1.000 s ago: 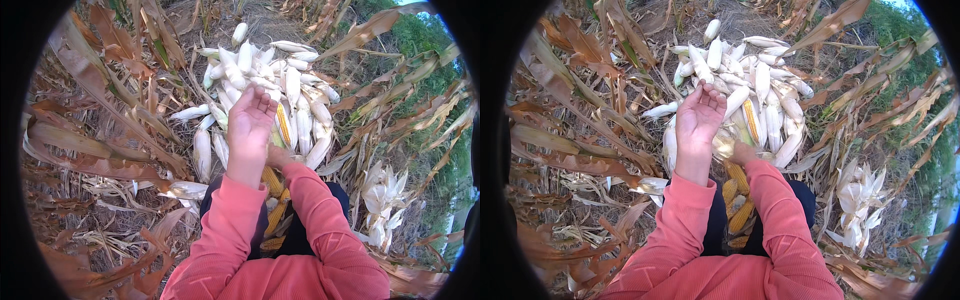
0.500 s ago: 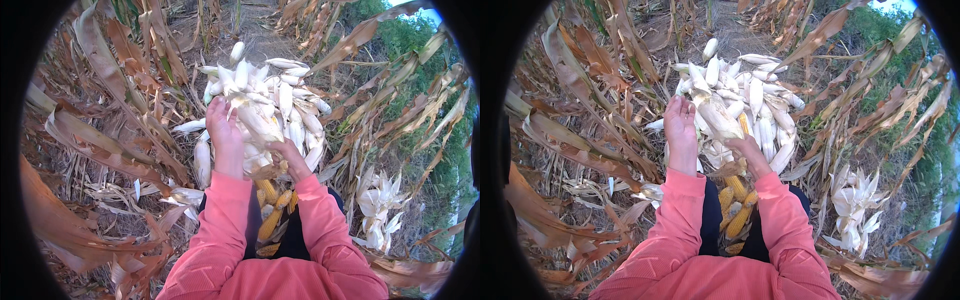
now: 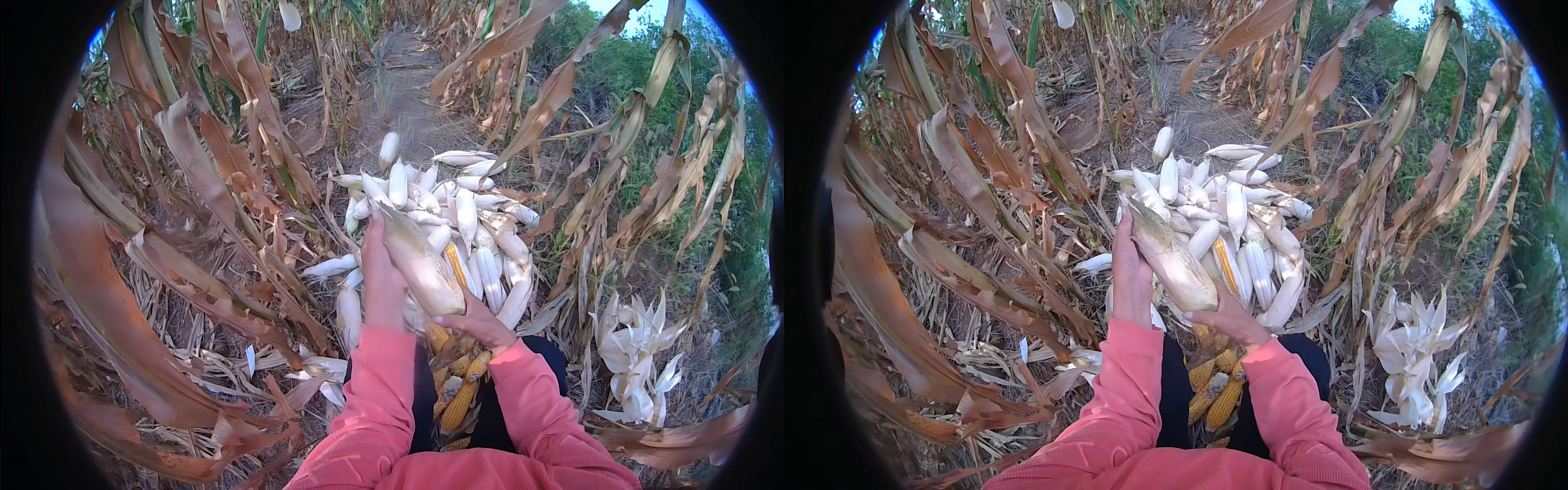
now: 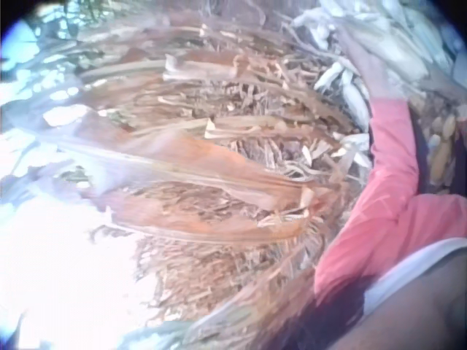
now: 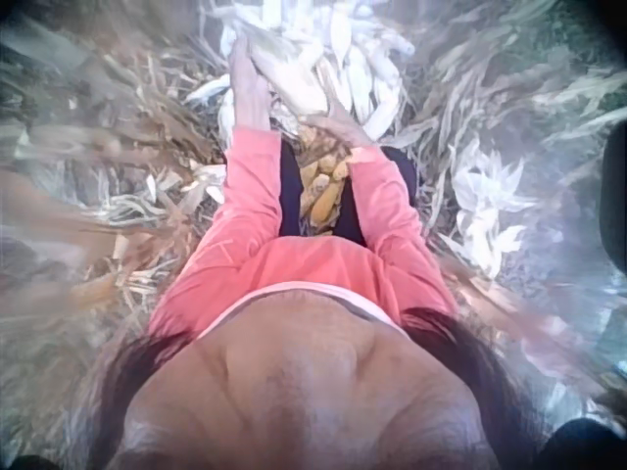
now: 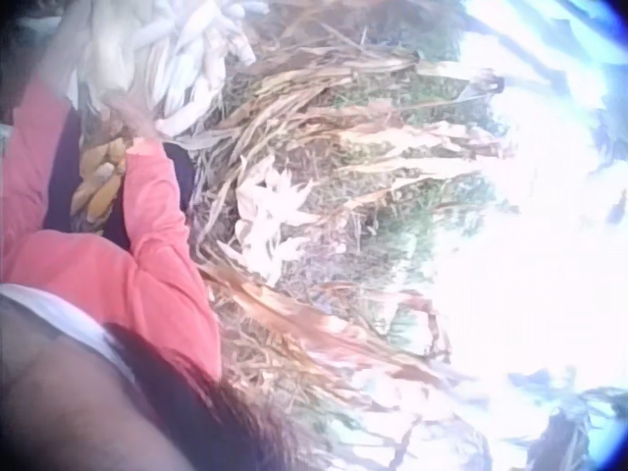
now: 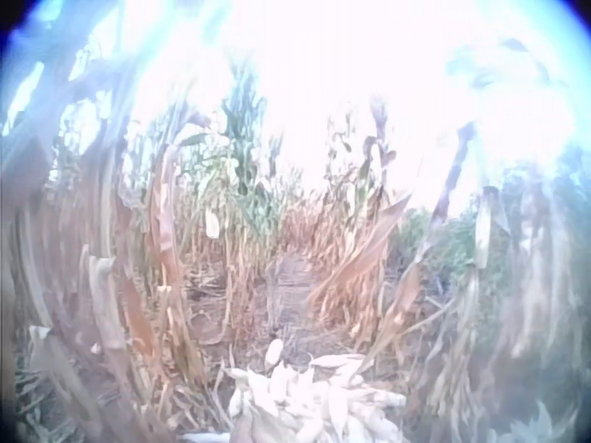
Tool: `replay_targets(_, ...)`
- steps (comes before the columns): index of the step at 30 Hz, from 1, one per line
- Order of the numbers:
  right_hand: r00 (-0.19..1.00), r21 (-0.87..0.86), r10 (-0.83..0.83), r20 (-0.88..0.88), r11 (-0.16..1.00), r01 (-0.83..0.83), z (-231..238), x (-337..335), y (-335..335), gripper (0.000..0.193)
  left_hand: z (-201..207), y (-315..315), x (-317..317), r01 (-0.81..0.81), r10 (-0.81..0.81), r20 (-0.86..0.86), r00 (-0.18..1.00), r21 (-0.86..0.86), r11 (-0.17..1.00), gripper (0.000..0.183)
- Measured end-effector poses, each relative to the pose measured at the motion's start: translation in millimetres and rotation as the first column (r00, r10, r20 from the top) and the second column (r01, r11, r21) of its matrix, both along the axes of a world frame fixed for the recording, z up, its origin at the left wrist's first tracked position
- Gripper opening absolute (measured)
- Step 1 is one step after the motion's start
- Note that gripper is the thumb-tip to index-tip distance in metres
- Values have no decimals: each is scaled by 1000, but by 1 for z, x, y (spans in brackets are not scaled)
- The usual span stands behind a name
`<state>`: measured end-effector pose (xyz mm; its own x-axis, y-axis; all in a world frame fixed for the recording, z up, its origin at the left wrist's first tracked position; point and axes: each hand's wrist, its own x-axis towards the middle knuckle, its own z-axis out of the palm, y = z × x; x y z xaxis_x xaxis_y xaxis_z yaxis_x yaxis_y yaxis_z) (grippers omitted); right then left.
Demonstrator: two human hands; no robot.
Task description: The person sits on the ground in a cornfield and shucks corn cobs by hand. They remove the husks from each cob and place the shucked corn into a pile on their lap.
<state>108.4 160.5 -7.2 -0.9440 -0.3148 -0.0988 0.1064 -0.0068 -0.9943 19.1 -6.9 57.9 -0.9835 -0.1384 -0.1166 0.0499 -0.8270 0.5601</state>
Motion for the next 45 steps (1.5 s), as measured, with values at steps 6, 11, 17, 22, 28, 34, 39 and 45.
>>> replay_targets(6, 984, -79, -113, -138, 992, 103, -17, -10, -2, 89, -4, -4, 2, -51, 34, -156, 987, -111, 992, 27)
replay_targets(11, 986, -127, -77, -147, 990, 59, -11, -8, -2, 85, -5, -10, 4, -31, 11, -182, 983, -111, 993, 24)
replay_targets(17, 988, -80, -99, -120, 993, 90, 5, -4, -3, 79, -17, -22, 2, 16, -11, -167, 986, 29, 999, 23)
replay_targets(22, 972, -42, -133, -191, 991, 127, 0, -4, -4, 76, -14, -22, 5, 87, -73, -239, 968, 47, 995, 26)
replay_targets(28, 901, 140, -193, -389, 954, 265, -11, -4, -7, 73, -7, -28, 13, 113, -92, -192, 977, 104, 988, 27)
replay_targets(34, 881, 181, -184, -435, 941, 286, -39, -15, -4, 74, -11, -16, 13, 203, -157, -203, 966, 231, 952, 21)
replay_targets(39, 876, 122, -270, -401, 932, 343, -50, -20, -2, 79, -13, -2, 16, 218, -191, -112, 975, 319, 922, 14)
replay_targets(45, 903, -29, -311, -296, 948, 317, -60, -33, -9, 79, -38, 28, 12, 254, -231, -108, 967, 446, 858, 10)
